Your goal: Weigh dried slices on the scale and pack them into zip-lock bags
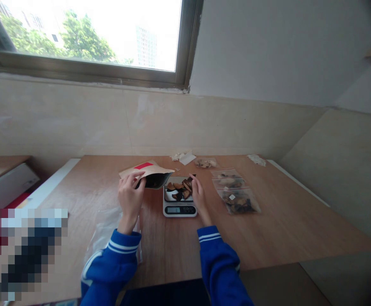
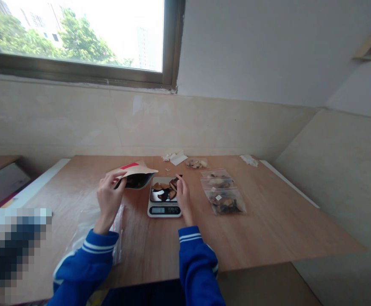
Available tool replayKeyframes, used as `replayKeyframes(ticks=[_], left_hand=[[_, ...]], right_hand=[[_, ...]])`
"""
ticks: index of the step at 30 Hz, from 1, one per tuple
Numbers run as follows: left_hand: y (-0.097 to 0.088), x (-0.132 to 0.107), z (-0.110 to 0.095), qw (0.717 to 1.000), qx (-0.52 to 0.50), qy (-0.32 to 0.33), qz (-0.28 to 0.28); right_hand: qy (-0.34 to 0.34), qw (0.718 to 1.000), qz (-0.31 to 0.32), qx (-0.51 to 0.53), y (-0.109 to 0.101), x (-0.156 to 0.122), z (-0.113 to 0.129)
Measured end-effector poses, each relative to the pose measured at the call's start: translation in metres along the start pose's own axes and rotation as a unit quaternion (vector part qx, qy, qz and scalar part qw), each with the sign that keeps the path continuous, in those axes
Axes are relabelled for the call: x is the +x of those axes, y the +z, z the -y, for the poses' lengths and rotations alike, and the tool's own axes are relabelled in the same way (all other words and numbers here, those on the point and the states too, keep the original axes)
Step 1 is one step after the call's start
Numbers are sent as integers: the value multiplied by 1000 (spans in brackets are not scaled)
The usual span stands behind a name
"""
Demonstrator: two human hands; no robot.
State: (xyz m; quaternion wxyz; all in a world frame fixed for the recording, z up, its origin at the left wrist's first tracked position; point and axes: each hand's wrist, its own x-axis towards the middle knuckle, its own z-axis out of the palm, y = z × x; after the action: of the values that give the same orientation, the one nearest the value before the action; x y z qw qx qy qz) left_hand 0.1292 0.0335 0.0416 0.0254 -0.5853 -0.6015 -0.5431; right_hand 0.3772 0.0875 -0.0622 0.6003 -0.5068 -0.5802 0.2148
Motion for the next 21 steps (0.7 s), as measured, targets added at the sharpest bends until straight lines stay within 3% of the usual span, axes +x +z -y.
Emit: replayKeyframes(ticks=[4, 9, 15, 18, 21], left_hand=[[0, 0, 1, 1000, 1, 5, 3], [-1, 0, 3, 1000, -7, 1, 5], [-3, 0, 4, 1000, -13, -3, 8], [-5, 0, 4, 1000, -18, -2, 14], [-6, 1, 5, 1000, -21, 2, 18]], right_hand=[[27, 998, -47, 34, 4, 14, -9], [30, 998, -28, 48, 13, 40, 0], [-4, 986, 73, -148, 23, 36, 20], [-14, 969, 70, -238, 23, 25, 29], [-34, 969, 45, -239, 18, 19, 46]])
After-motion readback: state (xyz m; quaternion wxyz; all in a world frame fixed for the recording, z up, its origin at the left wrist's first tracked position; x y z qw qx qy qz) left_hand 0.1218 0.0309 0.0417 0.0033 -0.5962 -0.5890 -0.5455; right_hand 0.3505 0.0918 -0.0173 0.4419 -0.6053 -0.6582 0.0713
